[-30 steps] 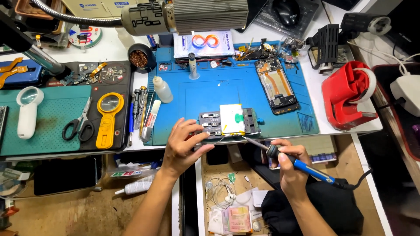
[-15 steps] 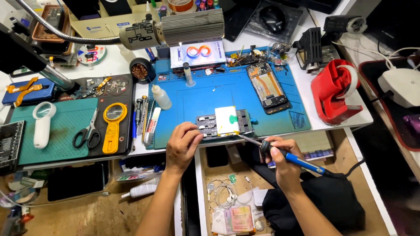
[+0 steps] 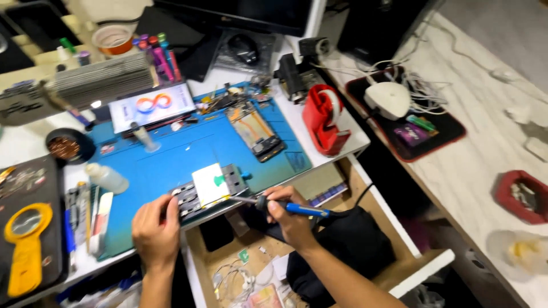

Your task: Soldering components on a mobile phone circuit board at a repair station

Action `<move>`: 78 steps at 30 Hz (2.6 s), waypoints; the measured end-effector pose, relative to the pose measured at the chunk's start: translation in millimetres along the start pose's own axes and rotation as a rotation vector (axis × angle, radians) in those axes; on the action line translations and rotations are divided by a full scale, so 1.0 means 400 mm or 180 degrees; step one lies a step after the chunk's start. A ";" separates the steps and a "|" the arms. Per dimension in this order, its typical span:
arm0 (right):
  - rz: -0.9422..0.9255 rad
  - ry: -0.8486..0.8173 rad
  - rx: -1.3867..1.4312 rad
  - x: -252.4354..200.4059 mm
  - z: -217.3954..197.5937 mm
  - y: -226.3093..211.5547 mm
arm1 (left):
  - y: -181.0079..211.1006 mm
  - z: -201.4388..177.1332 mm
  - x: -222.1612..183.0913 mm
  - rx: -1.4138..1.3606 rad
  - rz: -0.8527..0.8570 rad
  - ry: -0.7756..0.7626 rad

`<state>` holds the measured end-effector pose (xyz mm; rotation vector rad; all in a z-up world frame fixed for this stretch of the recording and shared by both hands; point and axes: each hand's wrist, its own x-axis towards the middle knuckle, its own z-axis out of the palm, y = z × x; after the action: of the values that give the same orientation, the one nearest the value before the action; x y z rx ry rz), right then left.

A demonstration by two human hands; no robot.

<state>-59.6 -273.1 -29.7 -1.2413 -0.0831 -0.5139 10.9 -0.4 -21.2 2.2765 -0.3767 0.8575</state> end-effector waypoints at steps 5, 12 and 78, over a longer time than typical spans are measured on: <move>0.0143 -0.0089 0.0005 0.006 0.008 -0.032 | -0.003 0.029 -0.035 0.0144 0.0255 0.0223; 0.0256 -0.0202 0.0091 0.007 0.004 -0.036 | -0.036 0.077 -0.045 0.0530 -0.0174 0.0729; -0.0207 0.0096 0.0066 0.006 -0.002 0.030 | 0.105 -0.142 0.067 -0.1841 -0.1970 -0.0327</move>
<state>-52.7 -271.7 -39.8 -1.2133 -0.1033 -0.5866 -15.8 6.3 49.1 1.7334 0.0495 0.2621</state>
